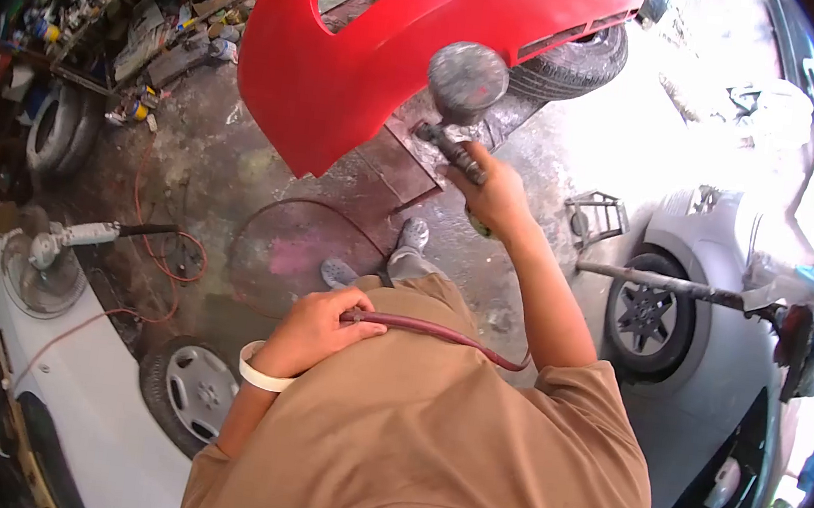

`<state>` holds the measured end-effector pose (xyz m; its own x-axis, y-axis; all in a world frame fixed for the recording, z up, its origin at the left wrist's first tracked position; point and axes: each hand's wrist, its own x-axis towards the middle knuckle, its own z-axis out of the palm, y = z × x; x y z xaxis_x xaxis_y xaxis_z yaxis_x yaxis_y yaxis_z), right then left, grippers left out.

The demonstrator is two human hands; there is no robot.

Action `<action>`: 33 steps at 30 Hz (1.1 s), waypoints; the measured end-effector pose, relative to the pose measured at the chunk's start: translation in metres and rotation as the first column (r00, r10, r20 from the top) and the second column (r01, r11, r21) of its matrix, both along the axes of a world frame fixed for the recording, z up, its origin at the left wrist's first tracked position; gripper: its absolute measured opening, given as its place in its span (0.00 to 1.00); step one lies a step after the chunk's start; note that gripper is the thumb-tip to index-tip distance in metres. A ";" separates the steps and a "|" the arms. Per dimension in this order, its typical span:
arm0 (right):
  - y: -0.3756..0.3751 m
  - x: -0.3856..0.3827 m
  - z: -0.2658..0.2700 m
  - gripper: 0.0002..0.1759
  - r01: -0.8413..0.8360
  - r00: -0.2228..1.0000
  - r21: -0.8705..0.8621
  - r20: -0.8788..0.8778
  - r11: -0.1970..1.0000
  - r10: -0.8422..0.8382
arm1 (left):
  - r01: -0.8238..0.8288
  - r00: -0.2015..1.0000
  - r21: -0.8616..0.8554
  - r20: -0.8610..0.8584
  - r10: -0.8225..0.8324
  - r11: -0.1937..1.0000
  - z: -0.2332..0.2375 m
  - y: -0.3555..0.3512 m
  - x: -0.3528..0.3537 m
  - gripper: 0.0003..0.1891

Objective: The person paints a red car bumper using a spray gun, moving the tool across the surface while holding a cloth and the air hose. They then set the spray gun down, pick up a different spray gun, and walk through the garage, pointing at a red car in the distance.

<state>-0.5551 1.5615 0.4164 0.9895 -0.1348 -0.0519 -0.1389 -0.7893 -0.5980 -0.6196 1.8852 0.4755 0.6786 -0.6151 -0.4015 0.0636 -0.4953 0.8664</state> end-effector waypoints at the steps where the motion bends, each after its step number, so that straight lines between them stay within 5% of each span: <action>1: -0.007 0.005 0.007 0.27 0.041 0.999 -0.029 0.015 0.999 -0.040 | -0.003 1.000 -0.012 -0.003 0.003 1.000 -0.001 0.001 0.000 0.16; 7: -0.058 0.031 0.047 0.34 0.359 0.933 0.059 -0.001 0.932 -0.359 | -0.042 0.999 -0.061 -0.015 0.041 0.997 -0.005 0.009 -0.002 0.19; 12: -0.074 0.039 0.075 0.32 0.420 0.902 -0.137 0.168 0.897 -0.397 | -0.058 0.998 -0.087 -0.012 0.057 0.994 -0.009 0.016 -0.001 0.18; 19: -0.013 0.039 0.062 0.29 0.288 0.958 -0.053 0.009 0.956 -0.288 | -0.095 0.994 -0.169 0.044 0.104 0.981 -0.012 0.027 -0.002 0.19; 27: 0.067 0.035 0.035 0.26 -0.116 0.987 -0.088 -0.123 0.989 0.104 | -0.080 0.991 -0.183 0.094 0.099 0.980 -0.019 0.033 -0.004 0.18; 33: 0.044 0.050 0.057 0.27 -0.038 0.991 -0.060 -0.132 0.997 0.030 | -0.096 0.987 -0.184 0.113 0.118 0.978 -0.019 0.029 -0.005 0.19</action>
